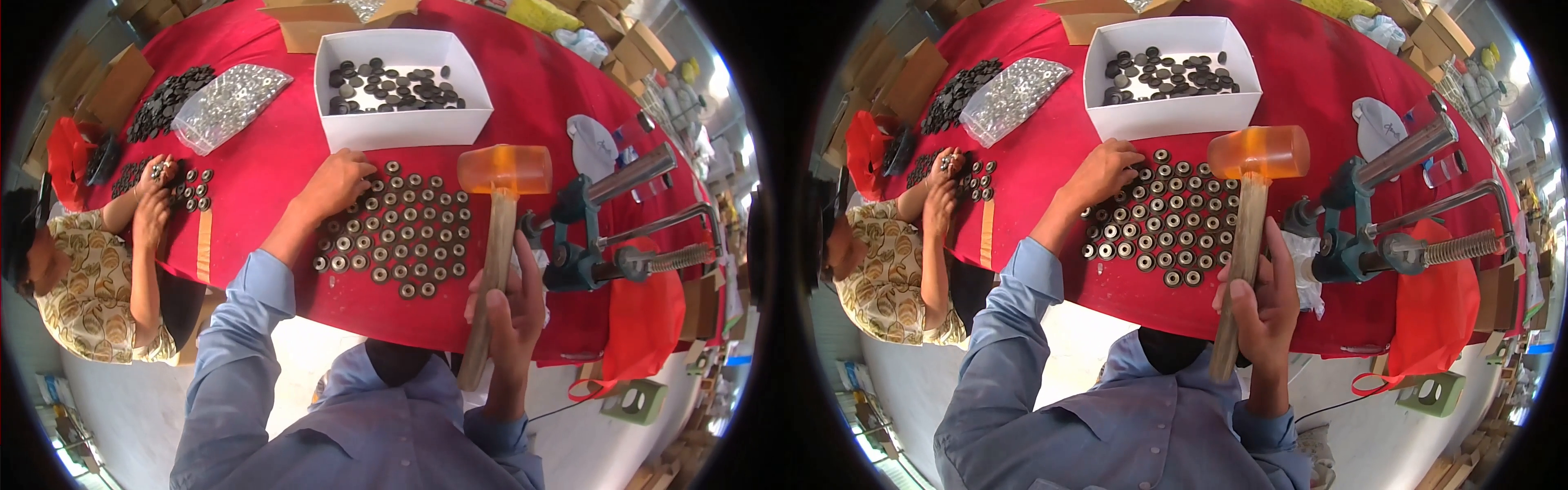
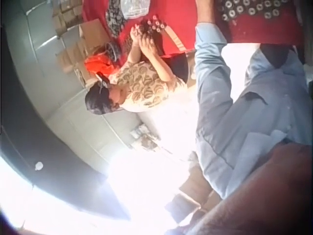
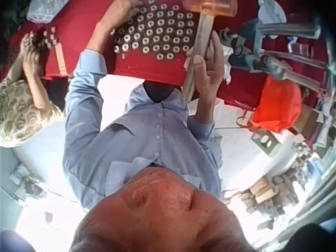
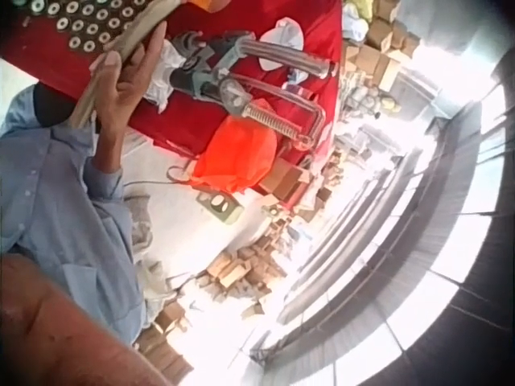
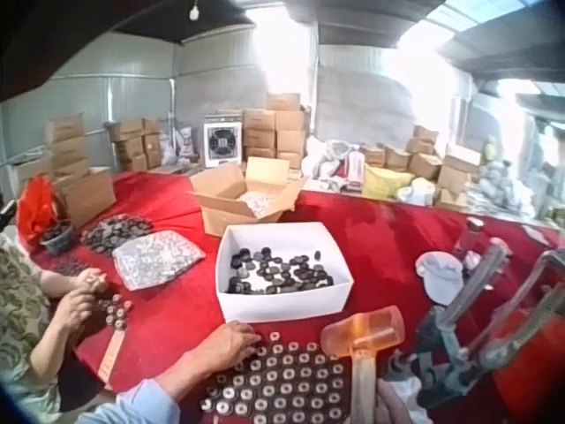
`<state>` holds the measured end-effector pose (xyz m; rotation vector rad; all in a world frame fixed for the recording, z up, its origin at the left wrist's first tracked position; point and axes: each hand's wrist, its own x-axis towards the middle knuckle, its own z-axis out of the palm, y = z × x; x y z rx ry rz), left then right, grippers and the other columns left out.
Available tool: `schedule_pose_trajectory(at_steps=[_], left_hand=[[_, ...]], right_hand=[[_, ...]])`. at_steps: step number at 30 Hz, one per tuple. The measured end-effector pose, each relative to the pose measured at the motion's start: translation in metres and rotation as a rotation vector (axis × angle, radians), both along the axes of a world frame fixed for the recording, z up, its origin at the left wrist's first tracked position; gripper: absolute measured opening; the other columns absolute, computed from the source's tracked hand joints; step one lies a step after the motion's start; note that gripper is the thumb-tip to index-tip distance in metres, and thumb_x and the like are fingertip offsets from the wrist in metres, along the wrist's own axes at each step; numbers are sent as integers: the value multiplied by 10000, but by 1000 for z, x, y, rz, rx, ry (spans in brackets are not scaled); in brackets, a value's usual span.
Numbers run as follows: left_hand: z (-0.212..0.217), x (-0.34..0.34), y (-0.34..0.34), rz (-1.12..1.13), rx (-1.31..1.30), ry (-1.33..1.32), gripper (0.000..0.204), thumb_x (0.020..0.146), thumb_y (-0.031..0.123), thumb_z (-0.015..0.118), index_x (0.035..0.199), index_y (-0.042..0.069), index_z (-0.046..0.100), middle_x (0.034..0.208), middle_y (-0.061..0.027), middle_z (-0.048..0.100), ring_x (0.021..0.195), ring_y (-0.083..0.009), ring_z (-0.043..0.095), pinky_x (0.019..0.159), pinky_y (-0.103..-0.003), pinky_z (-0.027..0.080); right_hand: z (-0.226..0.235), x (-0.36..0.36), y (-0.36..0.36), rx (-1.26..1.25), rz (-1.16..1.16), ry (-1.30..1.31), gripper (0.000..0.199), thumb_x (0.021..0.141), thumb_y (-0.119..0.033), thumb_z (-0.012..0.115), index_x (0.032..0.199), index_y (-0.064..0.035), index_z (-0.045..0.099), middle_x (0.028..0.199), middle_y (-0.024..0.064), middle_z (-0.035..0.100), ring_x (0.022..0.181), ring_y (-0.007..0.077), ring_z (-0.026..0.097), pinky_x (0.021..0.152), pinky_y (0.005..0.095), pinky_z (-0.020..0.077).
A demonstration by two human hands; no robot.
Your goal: The person assembles small metal components by placing metal rings into metal discs and securing them with a mallet on a workbench.
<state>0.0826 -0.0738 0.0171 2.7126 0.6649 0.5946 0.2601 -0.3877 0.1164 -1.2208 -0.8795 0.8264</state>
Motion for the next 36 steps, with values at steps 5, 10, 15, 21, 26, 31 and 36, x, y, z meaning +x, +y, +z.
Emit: schedule_pose_trajectory(at_steps=[5,10,15,21,26,31,36], left_hand=[[-2,7,18,16,-133,-7,248,887,58,734,1126,6,775,1052,-192,741,1035,-406,716,920,-478,584],[-7,20,28,160,-375,-174,224,919,67,733,1135,18,767,1009,-213,772,964,-414,743,872,-473,591],[-4,24,25,182,-169,-22,215,947,124,731,1132,22,773,1035,-211,775,986,-423,737,902,-486,591],[-9,35,19,-116,-81,-90,355,1040,239,637,1289,2,727,1312,-229,712,1223,-406,672,1043,-458,548],[-14,25,2,-204,-126,150,609,1096,332,571,1570,-34,463,1658,-233,433,1553,-387,389,1274,-492,329],[-3,10,-6,-185,-183,230,644,1103,390,543,1618,21,423,1715,-188,366,1603,-355,319,1309,-545,250],[4,6,-16,-155,-134,241,735,1081,445,560,1679,82,335,1752,-141,316,1639,-332,250,1334,-551,181]], right_hand=[[-1,4,-8,41,4,60,772,1000,-19,534,1690,43,194,1085,161,688,804,165,689,731,301,581],[-5,9,-12,36,2,15,794,993,-36,550,1692,50,184,1094,168,693,811,163,691,729,299,581],[-6,14,-19,-4,-6,1,814,986,-75,595,1687,56,204,1093,170,696,811,153,693,735,285,580],[-4,16,-19,-42,-30,-12,791,988,0,564,1694,37,208,1097,164,697,817,153,697,748,287,585],[-10,17,-17,-43,-76,-122,766,993,46,542,1692,22,229,1154,169,682,855,154,694,764,289,587],[-17,11,-3,11,-188,-211,741,999,41,557,1680,22,264,1271,171,635,953,155,685,818,290,584],[-34,24,3,-346,-223,-443,650,1017,14,560,1639,25,371,1406,199,612,1099,191,673,968,305,555]])
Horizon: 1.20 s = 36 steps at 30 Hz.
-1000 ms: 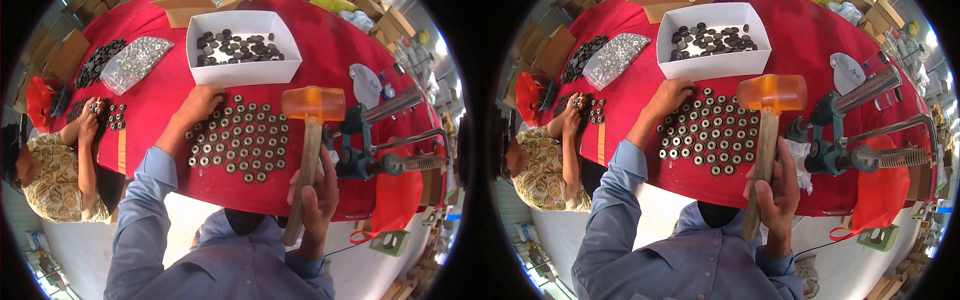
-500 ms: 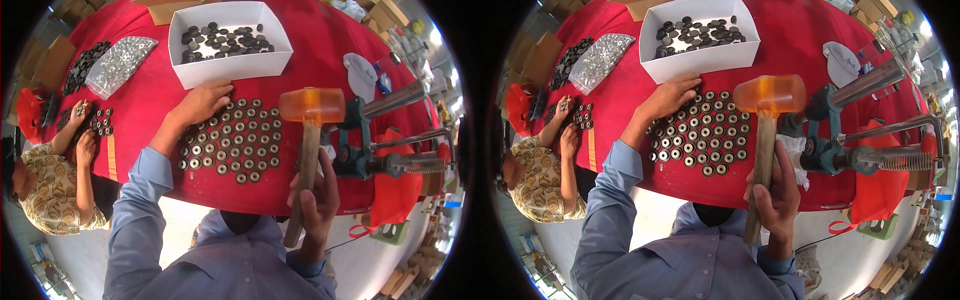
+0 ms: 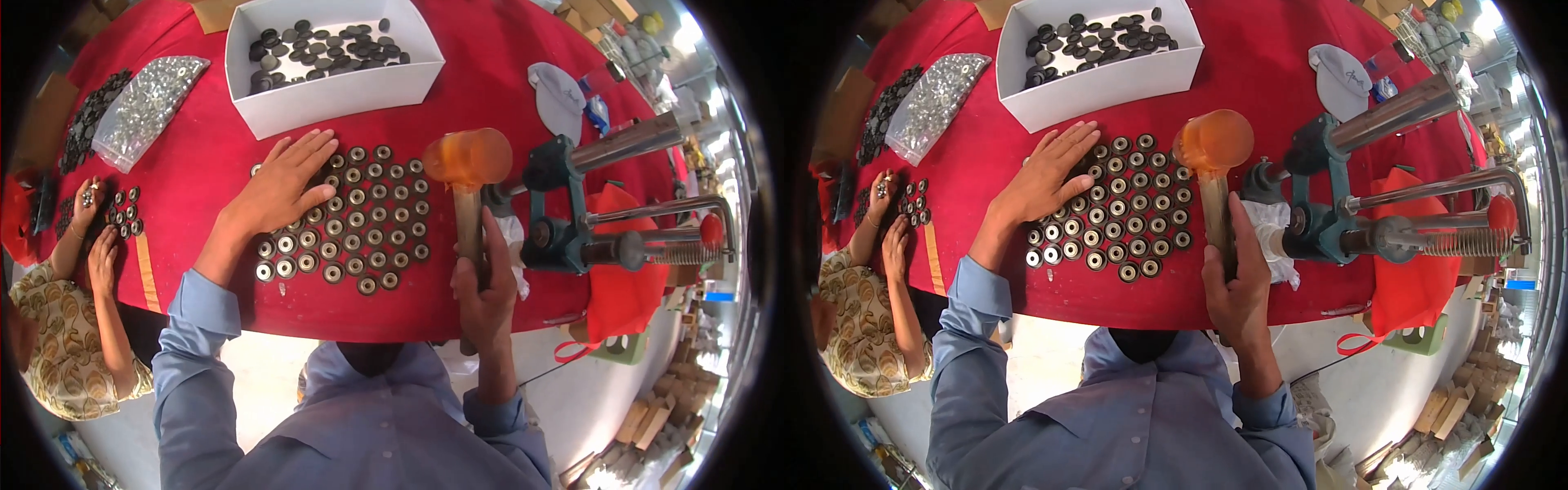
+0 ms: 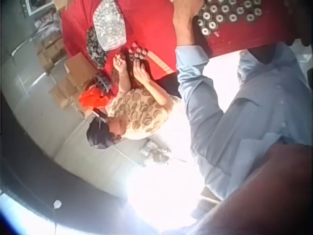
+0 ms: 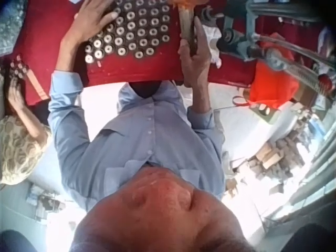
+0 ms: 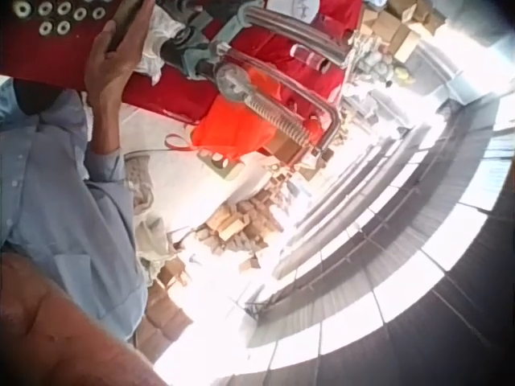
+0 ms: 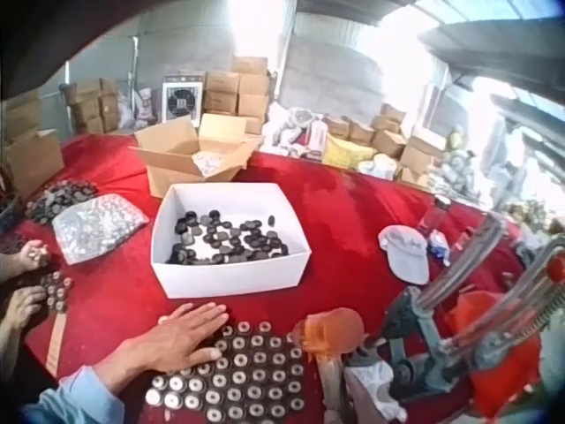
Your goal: The person assembles small metal components by placing metal rings into metal discs and securing them with a mallet on a workbench.
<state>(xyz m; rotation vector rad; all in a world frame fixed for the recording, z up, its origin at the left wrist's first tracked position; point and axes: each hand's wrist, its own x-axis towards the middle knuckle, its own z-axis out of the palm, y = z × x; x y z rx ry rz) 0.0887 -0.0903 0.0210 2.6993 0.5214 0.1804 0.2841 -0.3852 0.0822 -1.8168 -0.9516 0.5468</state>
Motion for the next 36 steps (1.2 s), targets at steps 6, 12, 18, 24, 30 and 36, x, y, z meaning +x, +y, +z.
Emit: schedule_pose_trajectory(at_steps=[6,12,18,24,30,36], left_hand=[[-3,2,-6,-98,26,-48,826,1046,542,581,1662,44,348,1730,-180,339,1624,-355,275,1328,-542,211],[-26,1,-3,-106,145,-101,951,1010,659,563,1646,-12,344,1726,-207,331,1623,-372,266,1328,-532,217],[-22,-2,-14,-59,170,-119,1004,980,677,585,1655,-18,325,1750,-208,269,1632,-375,238,1331,-529,204],[-28,-7,-17,-36,137,-128,1000,951,618,673,1655,-7,336,1739,-224,286,1627,-379,251,1330,-521,209],[-8,-24,-12,6,136,-80,1051,890,679,674,1695,107,314,1766,-186,248,1631,-382,245,1328,-558,197],[-29,-45,-7,83,172,-42,1058,917,783,560,1692,103,326,1766,-169,263,1634,-374,242,1329,-555,197]], right_hand=[[-2,10,24,-15,-43,-95,641,1044,-2,527,1666,-81,393,1059,81,685,760,67,603,636,212,509],[-3,7,43,-150,-7,-59,642,1039,8,516,1663,-109,416,1049,76,683,756,67,600,657,214,514],[-19,4,48,-112,0,-390,613,1031,9,537,1634,-73,461,1327,172,696,1098,210,697,929,304,554],[-29,4,56,-179,44,-328,615,1031,4,553,1635,-47,445,1599,234,544,1492,325,522,1215,391,397],[-19,4,45,-245,-54,-172,597,1036,15,570,1621,-50,472,1280,188,734,894,208,700,853,333,567],[-12,-7,9,-229,-74,-224,596,1075,-55,548,1658,-122,445,973,45,704,711,70,583,661,219,499]])
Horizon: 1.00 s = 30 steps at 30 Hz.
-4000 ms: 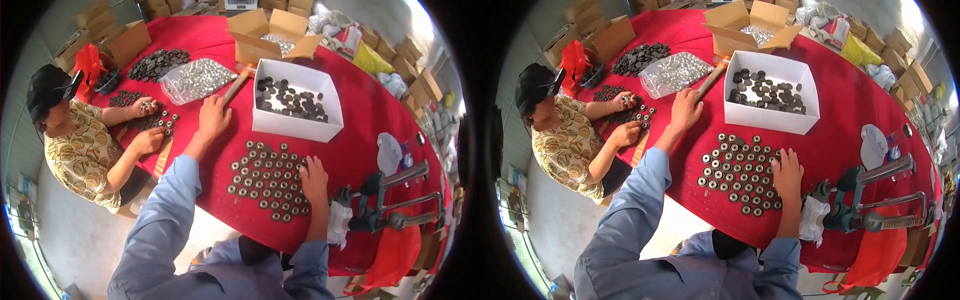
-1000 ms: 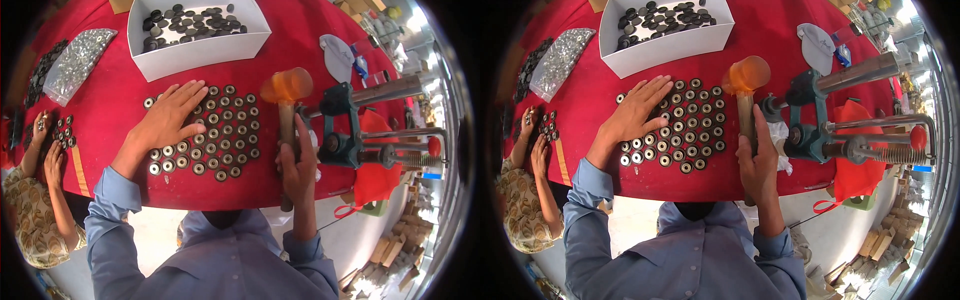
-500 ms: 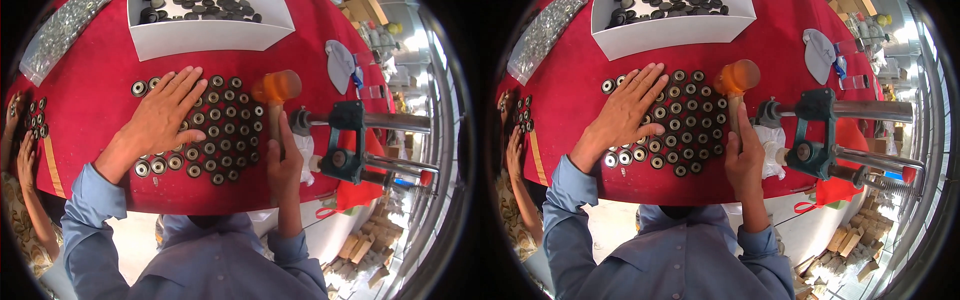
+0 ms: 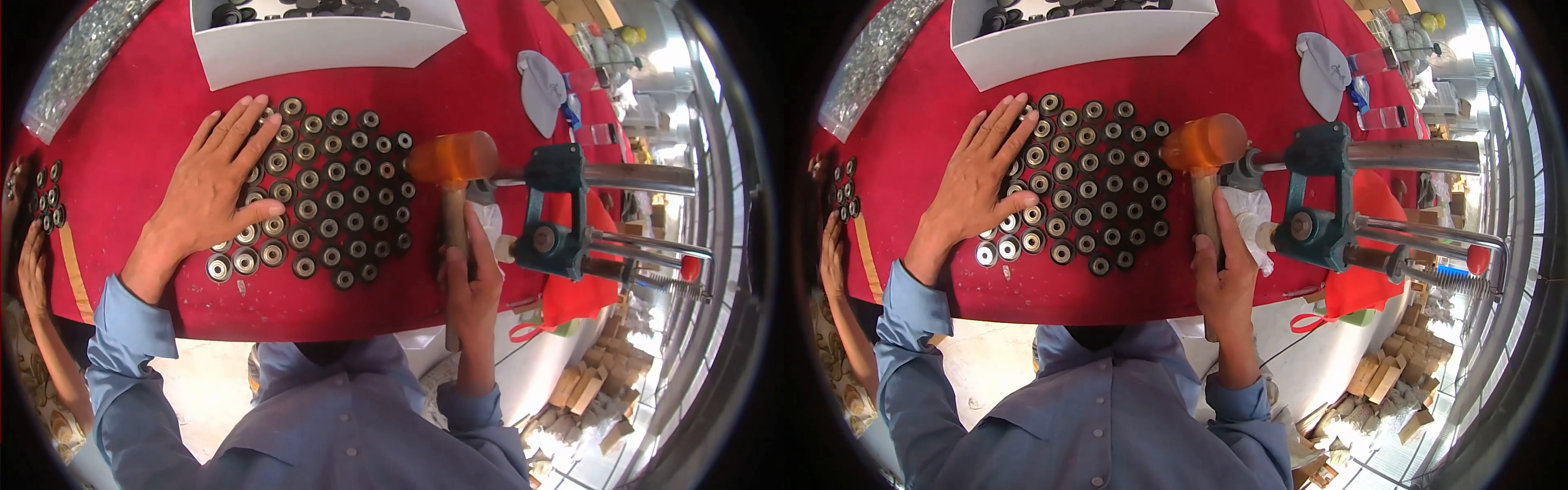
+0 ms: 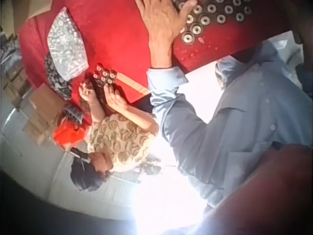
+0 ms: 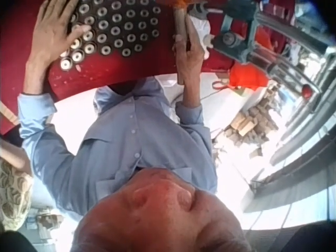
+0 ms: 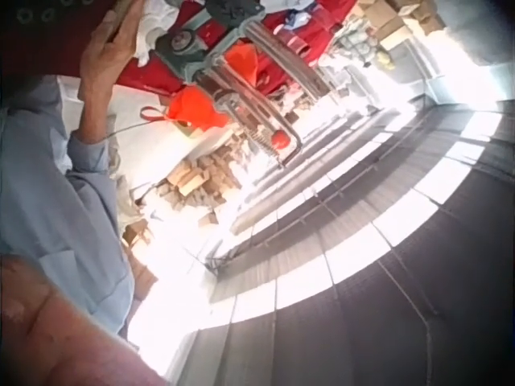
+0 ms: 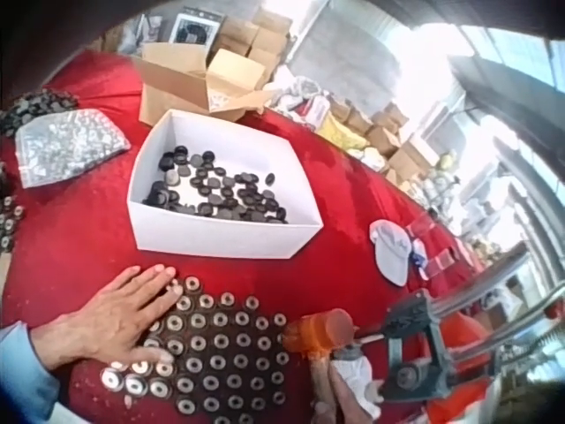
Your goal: The person assembles small metal components by placing metal rings into metal discs and securing them with a mallet on a workbench.
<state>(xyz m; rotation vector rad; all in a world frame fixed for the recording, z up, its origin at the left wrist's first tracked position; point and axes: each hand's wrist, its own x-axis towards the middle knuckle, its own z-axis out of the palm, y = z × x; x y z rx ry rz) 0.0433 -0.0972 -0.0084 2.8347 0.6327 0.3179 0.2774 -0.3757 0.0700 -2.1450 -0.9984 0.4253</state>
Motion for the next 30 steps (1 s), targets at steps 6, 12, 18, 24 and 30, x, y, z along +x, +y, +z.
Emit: schedule_pose_trajectory(at_steps=[6,12,18,24,30], left_hand=[[-4,4,-1,-15,-30,-27,1064,916,755,585,1701,97,295,1774,-142,257,1640,-357,231,1337,-548,184],[-3,2,1,-16,-26,-29,1078,893,689,657,1706,93,274,1777,-127,259,1642,-338,235,1343,-543,177],[-7,2,-1,-25,-30,-36,1084,882,657,688,1708,95,269,1778,-124,258,1642,-335,235,1344,-543,179],[-6,1,0,-17,-27,-27,1071,885,643,693,1709,106,271,1779,-112,260,1640,-334,240,1345,-538,184],[-4,4,0,-22,-15,-33,1062,890,656,677,1707,107,280,1777,-112,267,1637,-335,248,1345,-533,187]], right_hand=[[16,-13,2,90,-101,-18,581,1049,-7,543,1624,-35,469,1175,155,754,852,165,699,819,297,570],[-26,4,6,-71,58,-215,569,1081,-38,533,1642,-111,475,958,25,692,712,62,557,683,228,506],[-4,-14,0,-11,-114,111,591,1070,-36,561,1648,-102,460,1040,60,707,754,93,586,716,251,515],[24,-27,-26,-25,-111,133,585,1075,-35,550,1650,-81,448,1025,47,704,745,64,565,687,227,498],[-17,-17,-29,-50,58,-225,559,1050,-23,569,1604,-20,495,1284,174,729,844,135,646,835,313,569]])
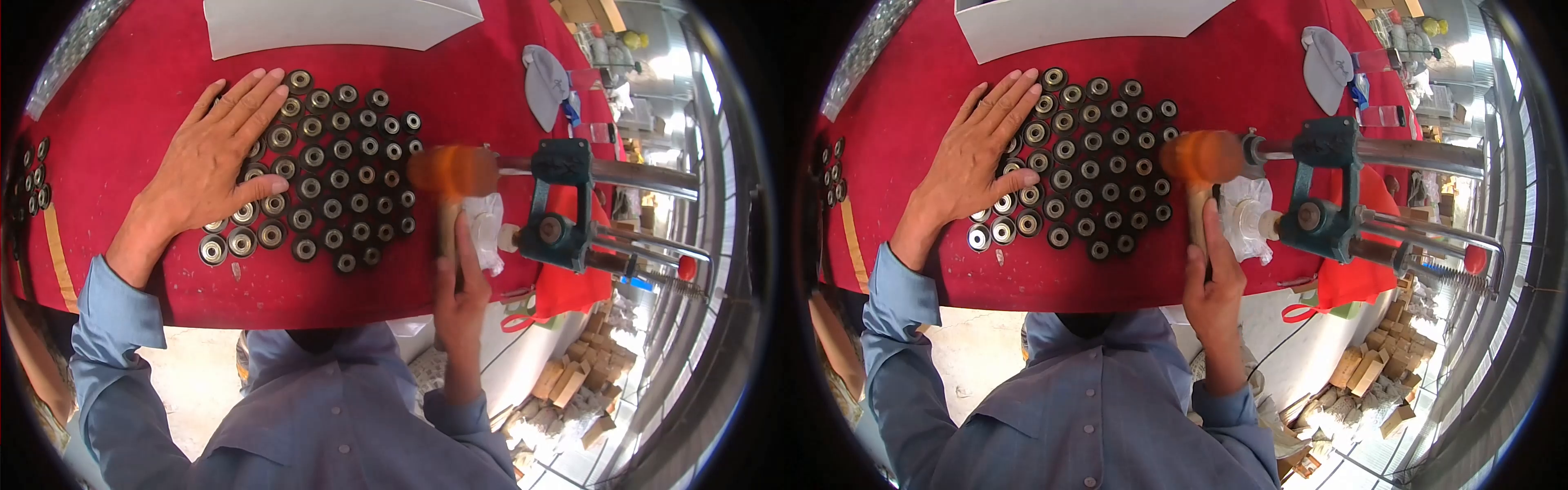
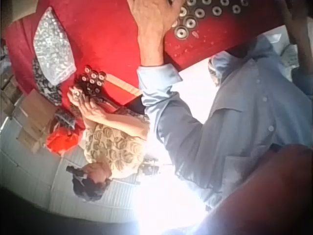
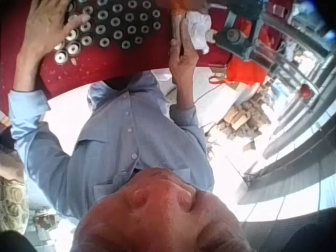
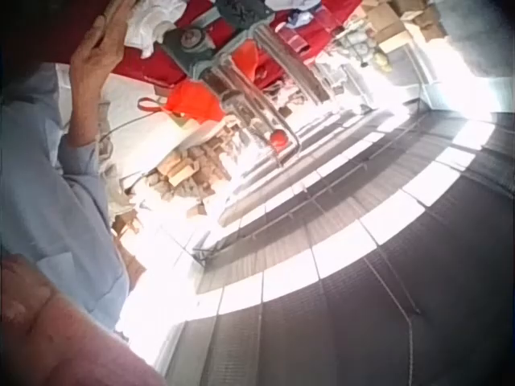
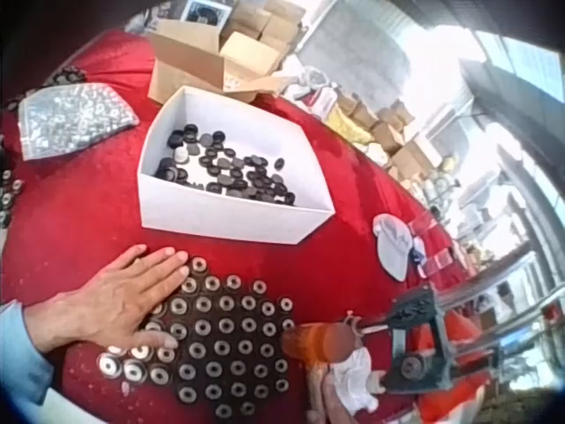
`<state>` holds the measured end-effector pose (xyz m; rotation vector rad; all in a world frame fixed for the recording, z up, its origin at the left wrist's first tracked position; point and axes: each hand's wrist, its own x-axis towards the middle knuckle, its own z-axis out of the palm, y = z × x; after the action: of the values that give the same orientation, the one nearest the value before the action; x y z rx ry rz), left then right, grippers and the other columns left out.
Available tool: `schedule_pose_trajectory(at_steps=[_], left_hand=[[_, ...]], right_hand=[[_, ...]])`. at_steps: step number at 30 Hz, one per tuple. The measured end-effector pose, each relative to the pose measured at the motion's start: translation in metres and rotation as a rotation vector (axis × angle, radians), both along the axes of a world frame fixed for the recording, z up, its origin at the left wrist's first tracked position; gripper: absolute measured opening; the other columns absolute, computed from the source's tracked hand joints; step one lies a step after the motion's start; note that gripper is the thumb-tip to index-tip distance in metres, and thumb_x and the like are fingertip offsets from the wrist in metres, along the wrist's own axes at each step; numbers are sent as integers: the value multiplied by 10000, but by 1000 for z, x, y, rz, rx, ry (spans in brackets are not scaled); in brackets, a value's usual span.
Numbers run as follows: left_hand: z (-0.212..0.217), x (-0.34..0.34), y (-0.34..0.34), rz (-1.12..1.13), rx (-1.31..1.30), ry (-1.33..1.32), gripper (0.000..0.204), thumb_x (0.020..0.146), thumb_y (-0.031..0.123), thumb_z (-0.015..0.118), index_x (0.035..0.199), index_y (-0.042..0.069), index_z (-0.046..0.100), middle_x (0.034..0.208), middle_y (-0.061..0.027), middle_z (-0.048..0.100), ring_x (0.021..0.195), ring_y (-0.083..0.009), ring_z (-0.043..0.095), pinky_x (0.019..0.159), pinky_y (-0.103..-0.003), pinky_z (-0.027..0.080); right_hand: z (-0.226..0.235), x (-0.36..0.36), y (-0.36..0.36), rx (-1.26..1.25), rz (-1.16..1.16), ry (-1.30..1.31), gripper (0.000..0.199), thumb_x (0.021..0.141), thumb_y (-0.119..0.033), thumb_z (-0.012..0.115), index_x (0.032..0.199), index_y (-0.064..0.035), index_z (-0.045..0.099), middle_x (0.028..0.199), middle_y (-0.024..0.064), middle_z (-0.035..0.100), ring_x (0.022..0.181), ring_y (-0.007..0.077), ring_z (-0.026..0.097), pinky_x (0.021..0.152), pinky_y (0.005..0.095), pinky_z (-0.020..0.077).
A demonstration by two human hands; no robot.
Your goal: The person assembles small metal components by placing metal rings into metal discs and securing them with a mallet on a workbench.
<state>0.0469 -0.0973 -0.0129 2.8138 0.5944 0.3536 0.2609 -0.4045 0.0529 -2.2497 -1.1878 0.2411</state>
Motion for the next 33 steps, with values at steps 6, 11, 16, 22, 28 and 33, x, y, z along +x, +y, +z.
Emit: schedule_pose_trajectory(at_steps=[6,11,16,22,28,33], left_hand=[[-6,-3,1,-6,26,-4,1033,937,694,615,1708,99,270,1775,-124,265,1638,-334,245,1344,-535,184],[-5,-3,0,-11,24,-2,1033,938,694,615,1708,97,270,1776,-124,263,1640,-331,242,1344,-536,183],[-4,-2,0,-17,25,-8,1028,933,682,629,1708,108,274,1777,-117,262,1642,-330,237,1346,-535,180],[-9,-2,1,-11,25,-19,1010,940,657,642,1708,112,276,1779,-112,260,1643,-329,235,1346,-536,177],[-9,-4,1,-4,26,-11,1014,930,649,655,1710,122,279,1778,-111,264,1644,-321,236,1348,-534,175],[-8,-2,1,-7,45,-18,1017,925,649,660,1708,121,284,1775,-111,271,1641,-322,244,1349,-531,174]], right_hand=[[22,-5,5,-57,-150,245,572,1056,-30,566,1622,-60,487,1063,105,753,734,97,576,719,257,508],[41,-17,-11,97,-223,352,584,1062,-27,552,1638,-61,463,951,75,721,709,76,555,672,224,478],[21,-10,-25,74,30,-18,554,1065,-30,548,1614,-9,471,1194,157,745,801,144,655,764,290,549],[13,-17,-28,-72,-105,176,537,1068,-45,568,1597,0,490,1363,170,720,835,168,657,817,309,554],[45,-34,-45,154,-165,202,555,1105,-133,528,1626,30,429,1049,90,678,732,85,567,639,239,470],[2,-31,-70,-70,-5,1,550,1091,-108,559,1625,-15,464,895,17,663,692,74,544,642,242,466]])
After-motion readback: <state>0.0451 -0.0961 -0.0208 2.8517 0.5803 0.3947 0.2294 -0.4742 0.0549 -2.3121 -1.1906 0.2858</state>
